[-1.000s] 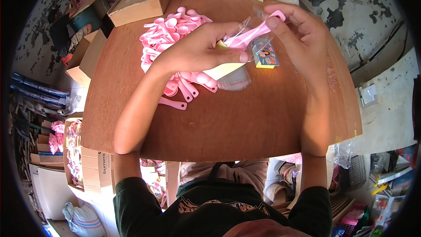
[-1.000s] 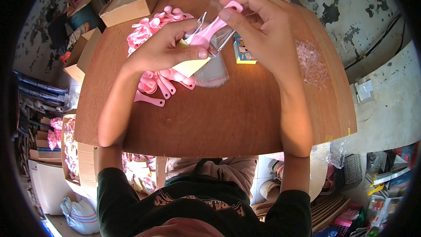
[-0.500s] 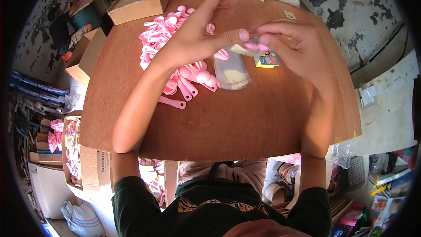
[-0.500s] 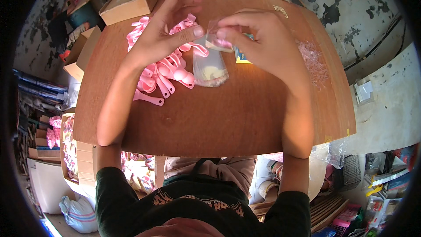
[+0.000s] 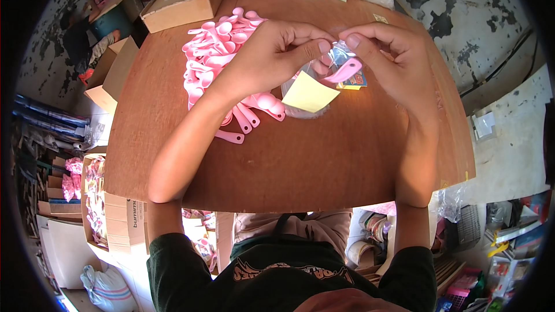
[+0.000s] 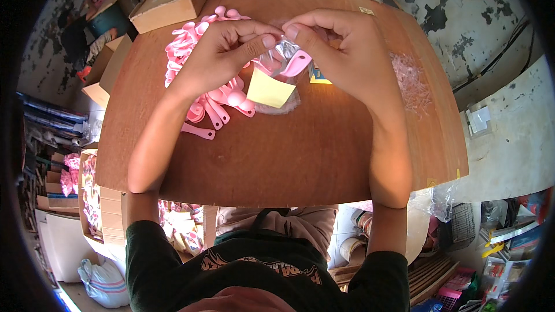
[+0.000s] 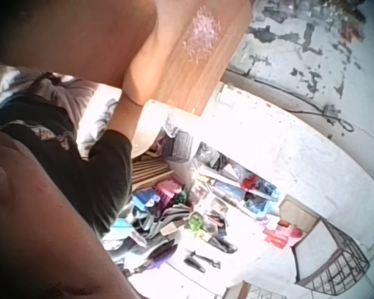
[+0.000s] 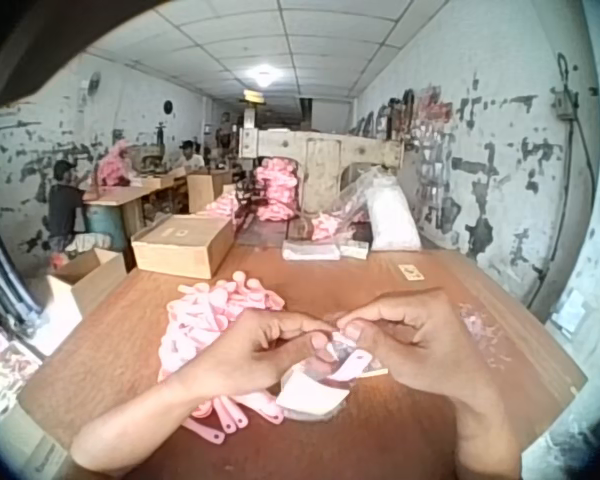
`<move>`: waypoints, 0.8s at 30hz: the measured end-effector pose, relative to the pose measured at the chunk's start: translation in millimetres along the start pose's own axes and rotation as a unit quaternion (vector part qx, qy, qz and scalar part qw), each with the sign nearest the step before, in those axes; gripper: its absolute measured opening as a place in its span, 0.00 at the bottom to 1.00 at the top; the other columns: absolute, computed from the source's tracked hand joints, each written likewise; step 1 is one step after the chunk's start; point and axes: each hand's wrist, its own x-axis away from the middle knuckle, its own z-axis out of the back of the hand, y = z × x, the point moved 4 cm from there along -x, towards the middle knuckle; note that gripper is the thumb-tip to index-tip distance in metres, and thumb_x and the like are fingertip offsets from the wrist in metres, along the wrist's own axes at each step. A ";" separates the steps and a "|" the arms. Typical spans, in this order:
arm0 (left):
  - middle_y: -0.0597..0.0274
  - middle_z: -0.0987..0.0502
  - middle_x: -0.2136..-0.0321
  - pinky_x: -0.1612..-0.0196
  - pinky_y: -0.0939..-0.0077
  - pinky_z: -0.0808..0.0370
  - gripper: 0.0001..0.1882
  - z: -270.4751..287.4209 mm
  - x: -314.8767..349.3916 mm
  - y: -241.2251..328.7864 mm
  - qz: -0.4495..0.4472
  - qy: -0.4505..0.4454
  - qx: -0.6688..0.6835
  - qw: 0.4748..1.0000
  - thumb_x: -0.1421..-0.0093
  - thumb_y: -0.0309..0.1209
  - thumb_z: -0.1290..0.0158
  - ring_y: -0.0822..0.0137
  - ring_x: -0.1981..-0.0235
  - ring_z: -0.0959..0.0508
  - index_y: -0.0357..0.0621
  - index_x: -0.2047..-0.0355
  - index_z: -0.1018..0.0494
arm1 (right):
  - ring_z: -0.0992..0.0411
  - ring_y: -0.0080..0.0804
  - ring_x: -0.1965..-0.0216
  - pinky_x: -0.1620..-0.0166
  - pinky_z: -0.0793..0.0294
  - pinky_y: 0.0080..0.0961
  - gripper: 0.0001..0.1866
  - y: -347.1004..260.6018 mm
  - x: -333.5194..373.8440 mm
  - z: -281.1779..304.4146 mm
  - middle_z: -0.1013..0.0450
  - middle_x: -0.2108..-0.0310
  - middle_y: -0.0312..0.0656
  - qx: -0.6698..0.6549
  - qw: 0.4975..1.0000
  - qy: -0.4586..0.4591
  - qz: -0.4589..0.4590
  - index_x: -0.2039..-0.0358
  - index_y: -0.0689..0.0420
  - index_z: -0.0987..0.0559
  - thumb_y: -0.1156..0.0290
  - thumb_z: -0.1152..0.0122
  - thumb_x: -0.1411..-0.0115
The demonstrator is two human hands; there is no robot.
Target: Packing pink plastic spoons and paper labels into plastic bags.
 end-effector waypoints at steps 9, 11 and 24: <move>0.62 0.20 0.74 0.67 0.83 0.26 0.12 -7.0 6.2 9.0 0.004 -0.004 -0.055 0.998 0.35 0.26 0.49 0.77 0.72 0.21 0.31 0.54 0.26 | 0.26 0.34 0.74 0.69 0.28 0.25 0.08 -19.1 -1.7 -5.3 0.25 0.73 0.40 0.262 0.948 0.030 0.176 0.67 0.61 0.18 0.74 0.34 0.50; 0.61 0.21 0.75 0.67 0.82 0.26 0.12 -9.0 8.7 10.9 -0.004 -0.010 -0.102 0.995 0.37 0.23 0.48 0.77 0.73 0.22 0.31 0.54 0.26 | 0.26 0.35 0.74 0.69 0.28 0.26 0.08 -21.1 0.2 -5.8 0.25 0.73 0.41 0.263 0.952 0.014 0.155 0.68 0.61 0.19 0.74 0.34 0.50; 0.55 0.20 0.73 0.64 0.78 0.25 0.15 -6.4 12.8 18.5 -0.103 -0.046 -0.211 0.971 0.42 0.15 0.49 0.69 0.72 0.21 0.35 0.54 0.24 | 0.27 0.29 0.75 0.71 0.30 0.24 0.02 -18.1 -0.4 -4.0 0.27 0.76 0.41 0.221 0.970 -0.003 0.103 0.73 0.62 0.25 0.78 0.42 0.49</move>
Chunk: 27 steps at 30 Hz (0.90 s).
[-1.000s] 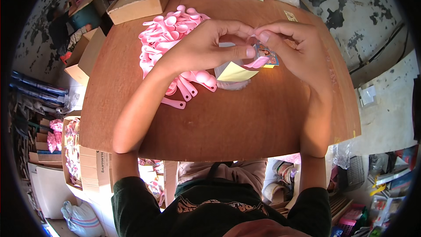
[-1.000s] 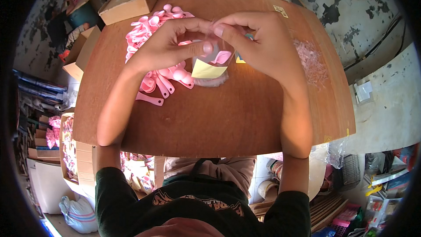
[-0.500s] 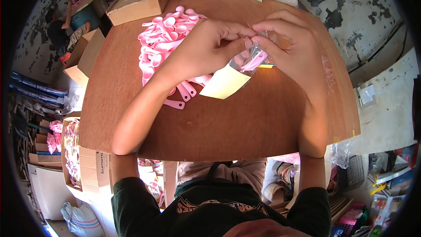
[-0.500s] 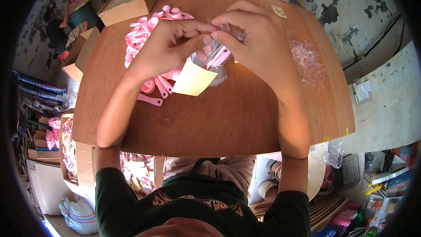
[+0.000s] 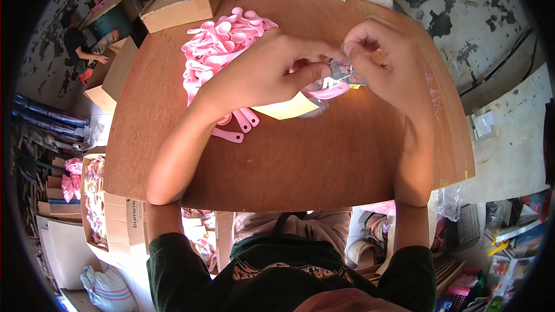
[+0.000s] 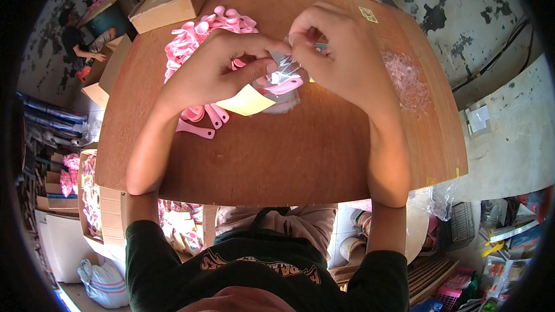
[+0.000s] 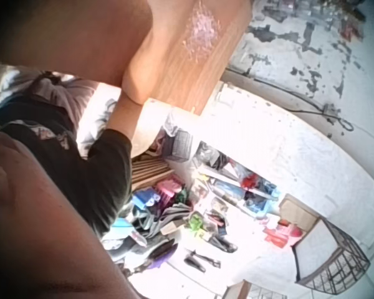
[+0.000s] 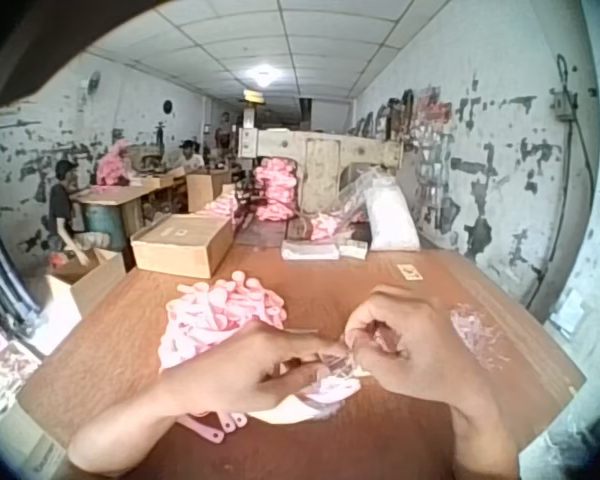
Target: Packing pink plastic spoons and paper labels into plastic bags.
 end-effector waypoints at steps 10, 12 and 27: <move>0.62 0.20 0.74 0.67 0.84 0.29 0.16 3.0 -2.7 2.4 0.084 0.046 0.209 0.973 0.40 0.17 0.48 0.80 0.73 0.25 0.34 0.50 0.27 | 0.28 0.19 0.69 0.62 0.30 0.18 0.04 59.3 7.0 71.9 0.26 0.73 0.34 -0.326 0.932 0.113 -0.113 0.67 0.60 0.21 0.75 0.43 0.41; 0.64 0.21 0.76 0.69 0.86 0.30 0.16 2.9 -1.7 -1.2 0.128 0.044 0.145 0.980 0.40 0.17 0.48 0.81 0.74 0.26 0.32 0.50 0.27 | 0.28 0.20 0.68 0.62 0.30 0.18 0.04 56.0 8.8 72.5 0.26 0.72 0.34 -0.245 0.961 0.078 -0.103 0.66 0.60 0.21 0.74 0.40 0.42; 0.60 0.20 0.77 0.72 0.82 0.26 0.16 -13.4 -1.2 12.7 0.097 0.007 0.002 0.995 0.41 0.16 0.49 0.78 0.77 0.23 0.33 0.52 0.26 | 0.27 0.35 0.75 0.71 0.30 0.27 0.06 -5.1 4.9 11.5 0.26 0.76 0.41 0.067 0.997 -0.030 0.029 0.74 0.60 0.21 0.72 0.35 0.50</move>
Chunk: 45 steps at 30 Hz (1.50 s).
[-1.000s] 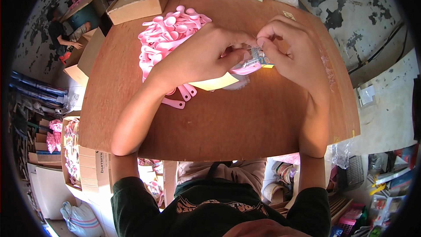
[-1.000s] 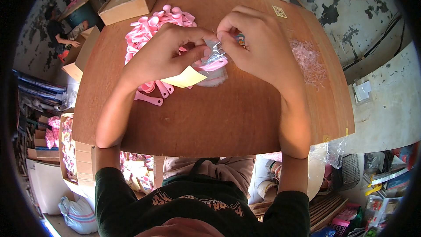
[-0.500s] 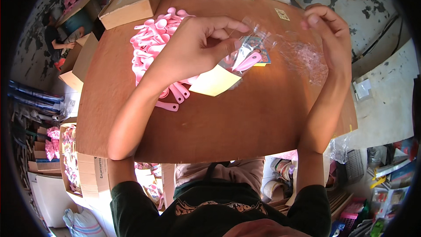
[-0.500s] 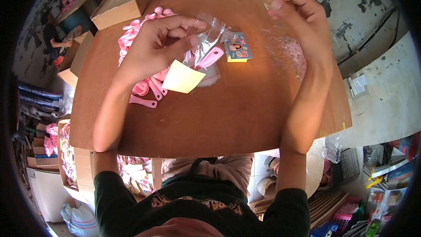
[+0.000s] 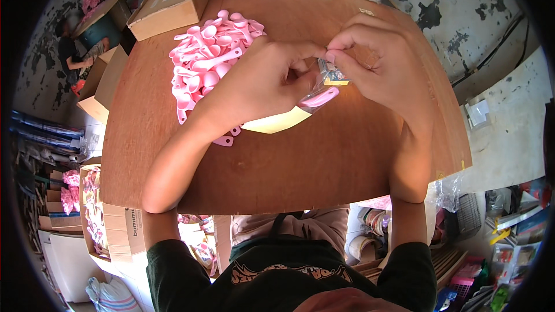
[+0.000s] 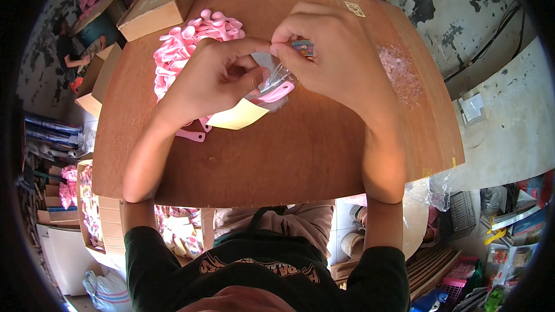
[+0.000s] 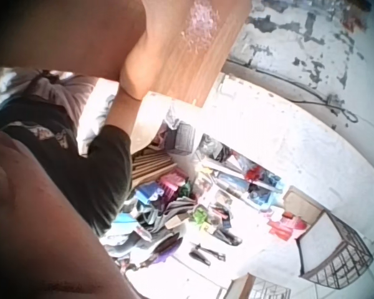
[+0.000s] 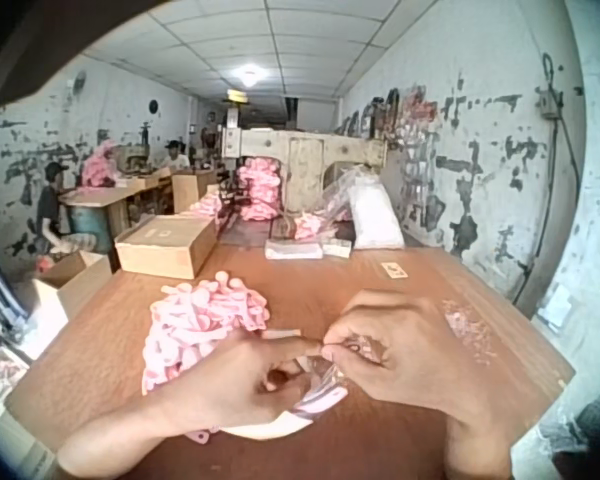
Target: Packing pink plastic spoons and paper labels into plastic bags.
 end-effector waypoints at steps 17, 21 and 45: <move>0.61 0.19 0.72 0.70 0.86 0.28 0.12 30.9 -4.0 -18.3 -0.024 0.138 0.216 0.966 0.38 0.23 0.46 0.81 0.73 0.24 0.33 0.54 0.27 | 0.25 0.24 0.66 0.57 0.26 0.26 0.09 225.0 77.7 49.5 0.22 0.69 0.38 0.127 0.915 0.092 -0.371 0.66 0.59 0.19 0.69 0.42 0.42; 0.58 0.20 0.70 0.62 0.80 0.22 0.15 28.4 -6.0 -15.1 0.019 0.074 0.180 0.981 0.36 0.23 0.48 0.73 0.67 0.20 0.30 0.50 0.30 | 0.25 0.19 0.65 0.57 0.27 0.25 0.13 229.1 79.8 83.9 0.21 0.68 0.39 0.113 0.901 0.174 -0.380 0.60 0.59 0.18 0.68 0.36 0.46; 0.57 0.18 0.68 0.66 0.83 0.25 0.14 24.7 -6.2 -32.5 0.015 0.098 0.245 0.964 0.37 0.24 0.46 0.74 0.69 0.19 0.34 0.52 0.28 | 0.25 0.23 0.59 0.54 0.27 0.21 0.13 75.2 7.1 49.3 0.22 0.64 0.39 -0.250 0.953 0.074 -0.155 0.58 0.63 0.19 0.67 0.41 0.38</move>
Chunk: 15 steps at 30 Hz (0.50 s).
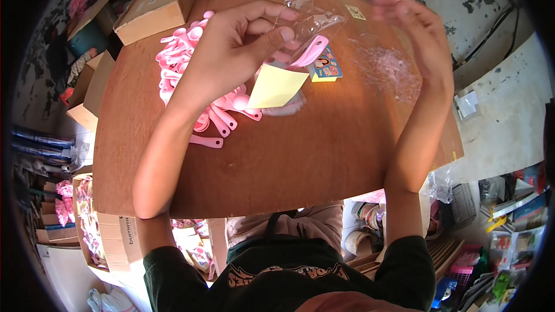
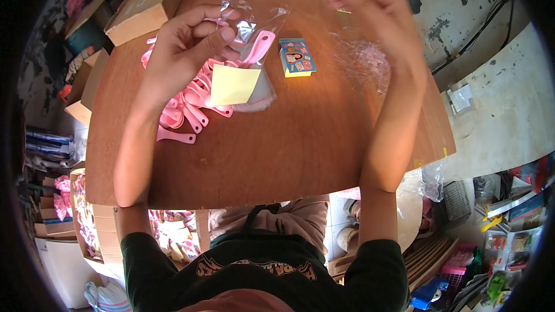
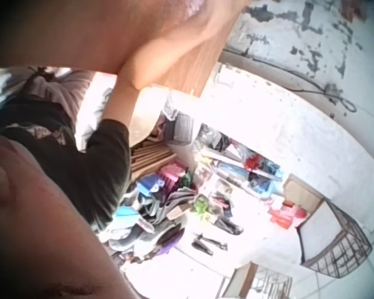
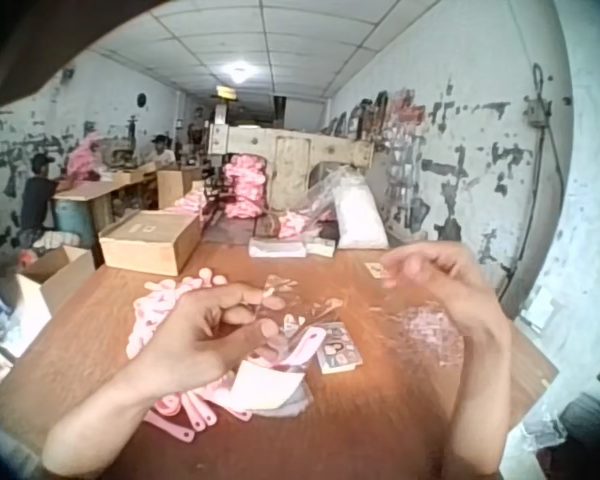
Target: Packing pink plastic spoons and paper labels into plastic bags.
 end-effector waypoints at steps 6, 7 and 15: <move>0.55 0.21 0.61 0.57 0.75 0.21 0.16 -12.6 -2.3 1.5 0.040 -0.041 0.030 0.998 0.36 0.25 0.48 0.69 0.61 0.20 0.35 0.48 0.32 | 0.27 0.18 0.63 0.59 0.28 0.18 0.11 -22.9 11.7 -76.8 0.22 0.68 0.37 -0.002 0.997 -0.083 0.001 0.63 0.65 0.20 0.69 0.39 0.39; 0.55 0.21 0.61 0.57 0.75 0.21 0.16 -13.8 -1.6 1.2 0.041 -0.039 0.029 0.998 0.36 0.25 0.48 0.69 0.61 0.20 0.35 0.48 0.32 | 0.27 0.17 0.66 0.61 0.28 0.18 0.10 -21.4 11.1 -79.0 0.22 0.70 0.36 0.017 0.998 -0.061 0.023 0.64 0.65 0.20 0.70 0.38 0.40; 0.54 0.29 0.49 0.48 0.72 0.27 0.29 -1.8 -1.1 10.7 -0.054 0.014 -0.034 0.998 0.41 0.28 0.42 0.66 0.49 0.28 0.38 0.41 0.38 | 0.27 0.19 0.76 0.73 0.30 0.19 0.07 -37.8 14.6 -71.8 0.24 0.78 0.37 0.179 0.974 -0.008 0.136 0.71 0.65 0.20 0.73 0.36 0.44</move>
